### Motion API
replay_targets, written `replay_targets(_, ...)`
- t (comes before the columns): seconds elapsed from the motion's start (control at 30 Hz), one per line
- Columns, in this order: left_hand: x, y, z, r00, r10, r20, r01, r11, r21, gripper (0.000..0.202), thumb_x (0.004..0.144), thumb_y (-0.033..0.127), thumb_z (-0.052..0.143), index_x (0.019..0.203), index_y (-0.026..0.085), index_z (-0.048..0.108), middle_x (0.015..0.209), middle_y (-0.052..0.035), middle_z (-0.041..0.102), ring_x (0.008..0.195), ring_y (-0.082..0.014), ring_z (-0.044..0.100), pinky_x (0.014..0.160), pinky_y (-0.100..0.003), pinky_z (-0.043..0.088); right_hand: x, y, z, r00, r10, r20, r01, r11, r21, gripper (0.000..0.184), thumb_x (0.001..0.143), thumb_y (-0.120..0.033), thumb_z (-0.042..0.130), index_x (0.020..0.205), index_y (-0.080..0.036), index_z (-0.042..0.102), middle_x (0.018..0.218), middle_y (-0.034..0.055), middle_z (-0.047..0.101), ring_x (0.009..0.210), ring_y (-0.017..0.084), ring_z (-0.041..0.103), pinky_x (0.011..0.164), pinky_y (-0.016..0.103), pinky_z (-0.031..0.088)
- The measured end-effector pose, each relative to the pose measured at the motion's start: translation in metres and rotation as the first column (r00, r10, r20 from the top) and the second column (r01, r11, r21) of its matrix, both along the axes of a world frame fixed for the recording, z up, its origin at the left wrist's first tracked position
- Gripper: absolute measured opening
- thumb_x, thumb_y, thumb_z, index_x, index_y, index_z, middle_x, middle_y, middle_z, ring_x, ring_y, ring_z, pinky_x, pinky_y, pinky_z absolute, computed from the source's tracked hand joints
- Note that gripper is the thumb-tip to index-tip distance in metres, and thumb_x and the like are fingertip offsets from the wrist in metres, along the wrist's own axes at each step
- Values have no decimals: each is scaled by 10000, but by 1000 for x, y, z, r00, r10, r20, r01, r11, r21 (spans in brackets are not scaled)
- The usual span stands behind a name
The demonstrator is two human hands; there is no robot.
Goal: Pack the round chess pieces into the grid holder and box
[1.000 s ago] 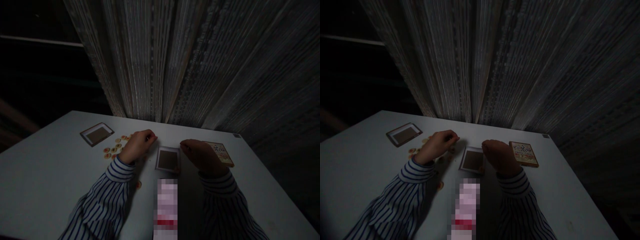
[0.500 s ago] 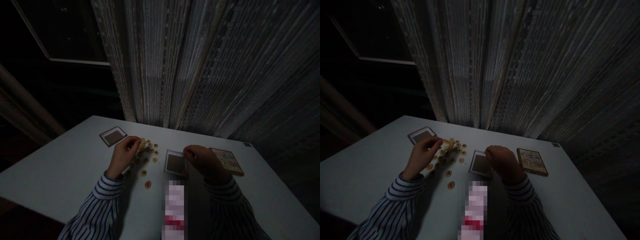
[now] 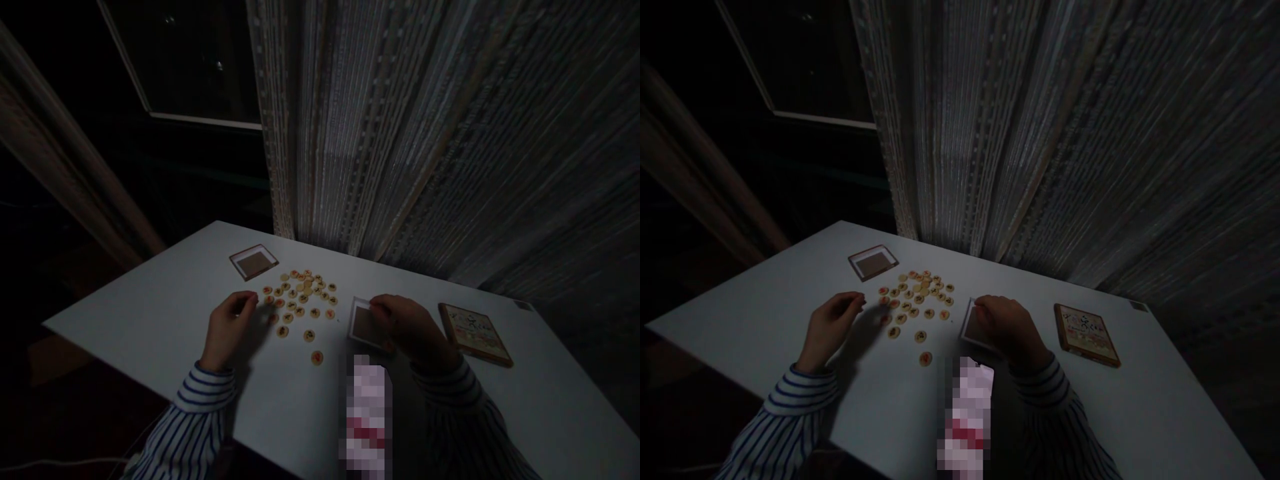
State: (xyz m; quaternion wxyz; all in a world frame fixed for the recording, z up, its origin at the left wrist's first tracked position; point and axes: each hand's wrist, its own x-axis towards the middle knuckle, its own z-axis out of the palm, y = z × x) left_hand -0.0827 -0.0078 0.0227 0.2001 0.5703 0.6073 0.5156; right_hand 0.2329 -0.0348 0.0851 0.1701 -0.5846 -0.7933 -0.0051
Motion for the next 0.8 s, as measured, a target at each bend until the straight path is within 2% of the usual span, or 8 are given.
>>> replay_targets(0.17, -3, -6, -7, 983, -68, -168, 63, 997, -38, 336, 752, 429, 507, 880, 151, 647, 824, -61, 677, 659, -156, 596, 632, -273, 496, -14, 4, -1, 997, 60, 54, -59, 998, -31, 242, 835, -244, 421, 898, -191, 650, 822, 44, 693, 758, 169, 626, 667, 266, 432)
replay_targets(0.33, -5, -8, -15, 971, -121, -205, 118, 993, -27, 331, 770, 423, 494, 899, 156, 641, 866, -72, 676, 710, -170, 607, 660, -288, 507, -28, 8, -2, 990, 112, 88, -110, 993, -34, 256, 833, -232, 419, 931, -185, 651, 928, 64, 691, 830, 182, 623, 740, 285, 438)
replay_targets(0.57, -13, -8, -23, 955, -164, -249, 160, 986, -36, 302, 777, 390, 505, 929, 165, 636, 900, -81, 678, 792, -187, 622, 738, -325, 515, -54, 17, -4, 979, 174, 103, -162, 980, -118, 274, 851, -257, 413, 992, -181, 636, 983, 61, 677, 902, 189, 603, 787, 303, 431)
replay_targets(0.8, -17, -4, -36, 899, -242, -365, 248, 968, -31, 292, 771, 331, 535, 995, 170, 631, 979, -97, 670, 935, -219, 605, 849, -382, 487, -87, 29, -7, 952, 278, 131, -246, 944, -217, 298, 868, -262, 391, 1043, -173, 615, 1003, 70, 665, 931, 186, 588, 819, 302, 410)
